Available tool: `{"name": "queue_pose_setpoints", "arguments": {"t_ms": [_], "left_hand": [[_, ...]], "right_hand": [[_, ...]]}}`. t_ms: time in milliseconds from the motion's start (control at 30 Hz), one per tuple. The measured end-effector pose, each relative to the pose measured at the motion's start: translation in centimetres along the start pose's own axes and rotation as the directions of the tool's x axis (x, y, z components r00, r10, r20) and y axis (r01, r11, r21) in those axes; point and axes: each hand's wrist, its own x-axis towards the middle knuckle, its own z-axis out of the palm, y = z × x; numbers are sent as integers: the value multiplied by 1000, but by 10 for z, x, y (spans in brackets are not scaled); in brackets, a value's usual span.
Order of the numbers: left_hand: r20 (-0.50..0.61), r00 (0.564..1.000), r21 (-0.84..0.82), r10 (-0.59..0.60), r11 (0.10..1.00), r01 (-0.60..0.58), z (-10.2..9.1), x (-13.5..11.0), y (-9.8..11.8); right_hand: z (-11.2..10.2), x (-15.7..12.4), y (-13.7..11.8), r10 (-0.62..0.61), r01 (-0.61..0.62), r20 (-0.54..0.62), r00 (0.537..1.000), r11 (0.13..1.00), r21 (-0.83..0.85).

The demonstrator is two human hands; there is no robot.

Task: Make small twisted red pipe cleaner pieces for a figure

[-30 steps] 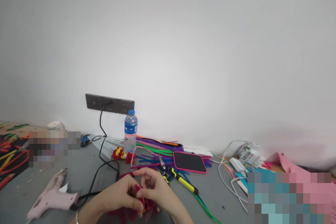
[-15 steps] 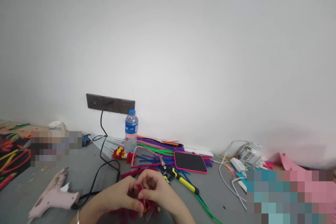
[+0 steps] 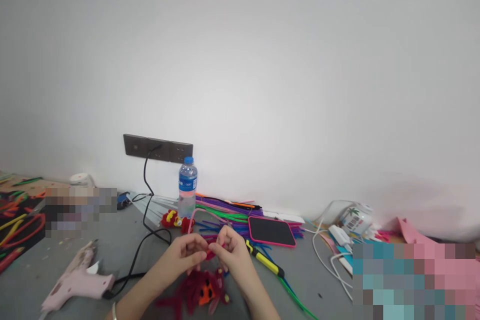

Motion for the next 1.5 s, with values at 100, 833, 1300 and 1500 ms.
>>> {"name": "queue_pose_setpoints", "arguments": {"t_ms": [100,833,1300,1500], "left_hand": [[-97,992,120,76,991,-64,2,1,0],[-202,951,396,236,907,-141,2,-1,-4],[-178,971,52,160,987,-153,3,0,0],[-192,957,211,216,962,-175,4,-2,-2]], "right_hand": [[2,2,3,0,-1,-50,999,1000,-13],[8,2,5,-6,9,-54,998,999,46],[3,-1,0,-94,97,-54,994,994,56],[4,0,2,-84,86,-120,989,996,11]]}}
